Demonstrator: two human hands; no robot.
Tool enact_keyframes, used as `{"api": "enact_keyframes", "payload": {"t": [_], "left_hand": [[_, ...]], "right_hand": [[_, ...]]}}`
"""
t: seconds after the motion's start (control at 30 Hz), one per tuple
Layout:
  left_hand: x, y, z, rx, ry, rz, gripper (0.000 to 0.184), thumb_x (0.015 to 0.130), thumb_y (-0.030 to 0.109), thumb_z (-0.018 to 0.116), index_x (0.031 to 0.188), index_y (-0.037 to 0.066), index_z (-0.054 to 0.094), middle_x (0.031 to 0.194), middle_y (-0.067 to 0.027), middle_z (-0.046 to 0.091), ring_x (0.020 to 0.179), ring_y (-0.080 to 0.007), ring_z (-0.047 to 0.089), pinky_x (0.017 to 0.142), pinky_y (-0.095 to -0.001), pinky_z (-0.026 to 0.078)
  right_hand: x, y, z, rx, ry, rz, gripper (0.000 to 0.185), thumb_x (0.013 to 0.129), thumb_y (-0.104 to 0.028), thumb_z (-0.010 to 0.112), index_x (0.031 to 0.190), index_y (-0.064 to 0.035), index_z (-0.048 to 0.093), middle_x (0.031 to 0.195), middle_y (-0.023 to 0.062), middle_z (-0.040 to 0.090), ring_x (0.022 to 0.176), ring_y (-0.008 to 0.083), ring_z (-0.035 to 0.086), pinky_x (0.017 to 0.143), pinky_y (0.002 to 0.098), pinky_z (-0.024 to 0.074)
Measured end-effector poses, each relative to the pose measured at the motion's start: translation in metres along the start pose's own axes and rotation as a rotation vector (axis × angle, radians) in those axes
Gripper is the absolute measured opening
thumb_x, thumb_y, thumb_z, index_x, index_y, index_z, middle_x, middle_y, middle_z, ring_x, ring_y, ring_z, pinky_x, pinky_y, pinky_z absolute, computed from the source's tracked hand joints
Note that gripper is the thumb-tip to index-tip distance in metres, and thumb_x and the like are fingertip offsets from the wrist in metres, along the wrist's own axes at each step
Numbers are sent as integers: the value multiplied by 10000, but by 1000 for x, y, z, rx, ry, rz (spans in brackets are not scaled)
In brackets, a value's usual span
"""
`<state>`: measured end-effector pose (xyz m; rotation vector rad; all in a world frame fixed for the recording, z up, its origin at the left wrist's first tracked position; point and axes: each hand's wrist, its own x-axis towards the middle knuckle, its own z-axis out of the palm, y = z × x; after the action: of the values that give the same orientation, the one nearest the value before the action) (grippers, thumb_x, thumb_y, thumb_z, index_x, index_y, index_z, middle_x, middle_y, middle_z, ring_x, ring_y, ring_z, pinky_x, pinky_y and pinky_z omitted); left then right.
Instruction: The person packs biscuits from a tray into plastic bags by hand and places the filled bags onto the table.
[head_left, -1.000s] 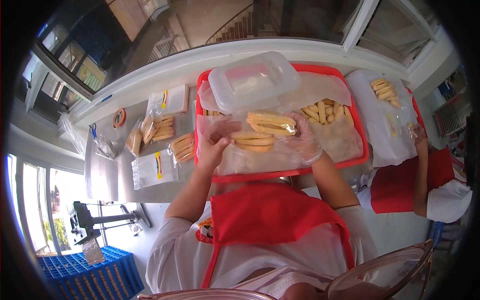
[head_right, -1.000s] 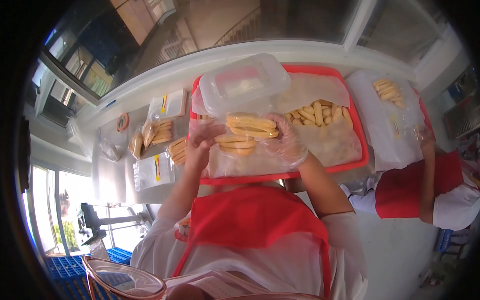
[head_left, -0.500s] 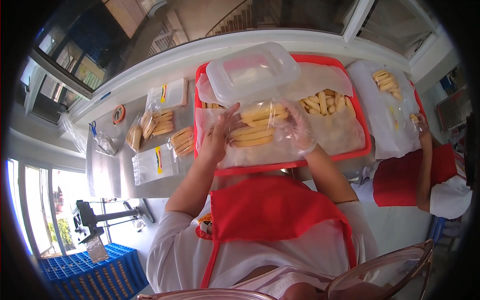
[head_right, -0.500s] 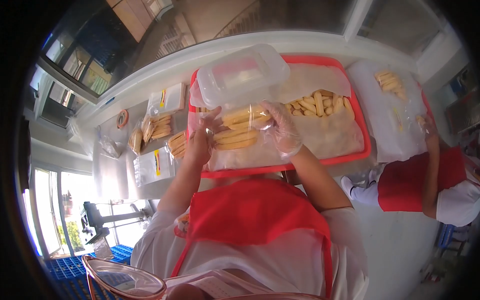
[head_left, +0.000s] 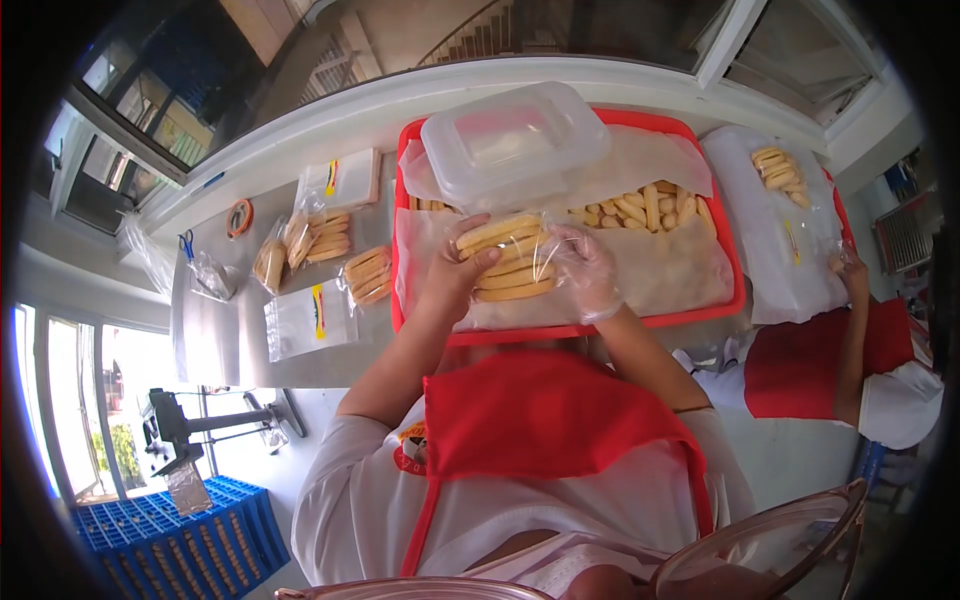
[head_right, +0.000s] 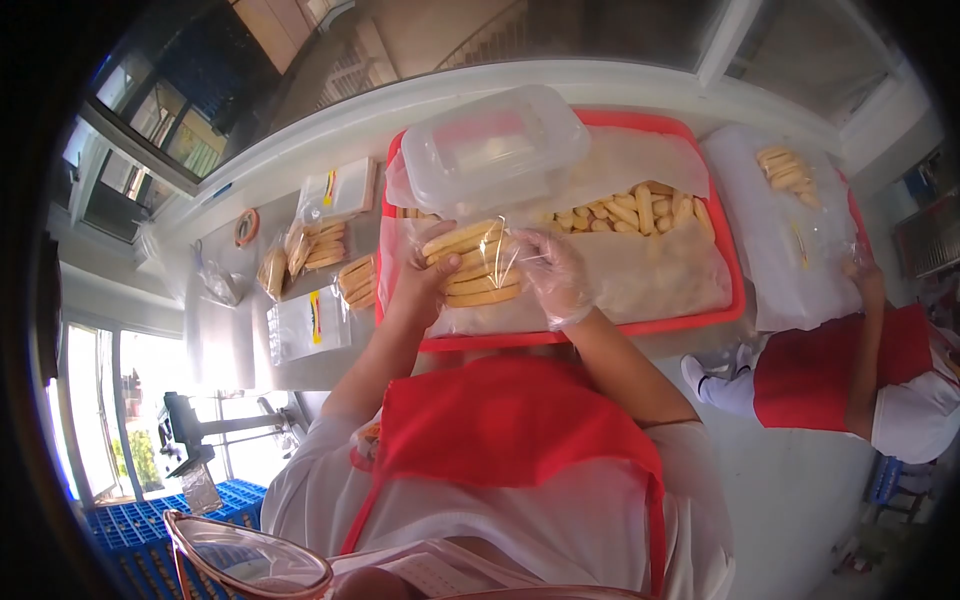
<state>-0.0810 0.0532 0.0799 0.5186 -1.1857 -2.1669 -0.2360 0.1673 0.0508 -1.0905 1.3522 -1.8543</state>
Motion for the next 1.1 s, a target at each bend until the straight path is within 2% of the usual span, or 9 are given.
{"api": "enact_keyframes", "payload": {"t": [0.07, 0.17, 0.33, 0.53, 0.63, 0.77, 0.87, 0.97, 1.1], "left_hand": [[1, 1, -3, 204, 18, -30, 514, 732, 55, 647, 1187, 54, 406, 983, -53, 546, 905, -130, 523, 747, -260, 461], [-10, 0, -8, 404, 30, 71, 520, 746, 56, 626, 1209, 102, 394, 1004, -60, 548, 924, -141, 525, 764, -270, 464], [-26, -11, -24, -30, -57, -171, 495, 807, 145, 568, 1248, 120, 344, 1064, -58, 521, 997, -179, 507, 827, -298, 446], [-42, -3, -31, -327, -28, -131, 537, 790, 222, 582, 1232, 44, 334, 1097, -121, 504, 1048, -235, 485, 895, -375, 408], [-51, 6, -45, -315, 89, -233, 542, 793, 225, 568, 1254, 101, 311, 1168, -116, 454, 1087, -234, 455, 880, -387, 421], [-48, 38, -102, -360, -108, 111, 514, 794, 400, 528, 1164, 59, 423, 1047, -103, 537, 938, -214, 559, 808, -382, 473], [-44, 56, -179, -344, 128, 59, 546, 806, 437, 500, 1179, 51, 403, 1067, -118, 529, 958, -253, 549, 812, -398, 473], [-27, 59, -234, -132, 377, 13, 541, 790, 349, 565, 1205, 58, 377, 1052, -133, 534, 945, -263, 546, 782, -372, 478], [-2, 36, -259, 901, 586, 41, 596, 732, 330, 642, 1219, 116, 374, 1059, -142, 518, 931, -260, 529, 768, -364, 446]], "right_hand": [[-2, -20, 3, 68, -15, 229, 245, 832, -99, 526, 1072, -52, 545, 1001, 42, 500, 867, 115, 492, 702, 215, 422], [-7, -37, 13, 53, -106, 181, 284, 833, -142, 540, 1094, -33, 520, 1045, 53, 502, 889, 129, 494, 721, 227, 428], [-20, 8, 7, -263, -64, 21, 282, 821, -130, 567, 1065, 4, 523, 1054, 50, 510, 904, 138, 492, 767, 240, 423], [-25, -17, 37, -7, 4, 292, 125, 792, 4, 552, 916, 17, 558, 965, 38, 505, 866, 118, 491, 756, 232, 419], [-20, -9, 38, -176, -67, -16, 124, 781, 1, 564, 905, 7, 555, 946, 32, 522, 838, 101, 498, 741, 232, 429], [-15, 7, 9, 370, 93, 273, 158, 768, -5, 570, 923, -16, 542, 882, 16, 530, 787, 82, 496, 711, 216, 423], [-12, 4, -11, 129, 173, 328, 152, 759, -50, 587, 898, -33, 528, 793, 11, 527, 715, 70, 490, 637, 201, 407], [-11, 22, -30, 124, 151, 407, 146, 765, -117, 601, 865, -50, 519, 705, -2, 516, 642, 61, 475, 573, 183, 370], [-14, 49, -47, 167, 115, 479, 144, 763, -124, 597, 859, -61, 509, 676, -4, 510, 597, 63, 461, 553, 182, 355]]}}
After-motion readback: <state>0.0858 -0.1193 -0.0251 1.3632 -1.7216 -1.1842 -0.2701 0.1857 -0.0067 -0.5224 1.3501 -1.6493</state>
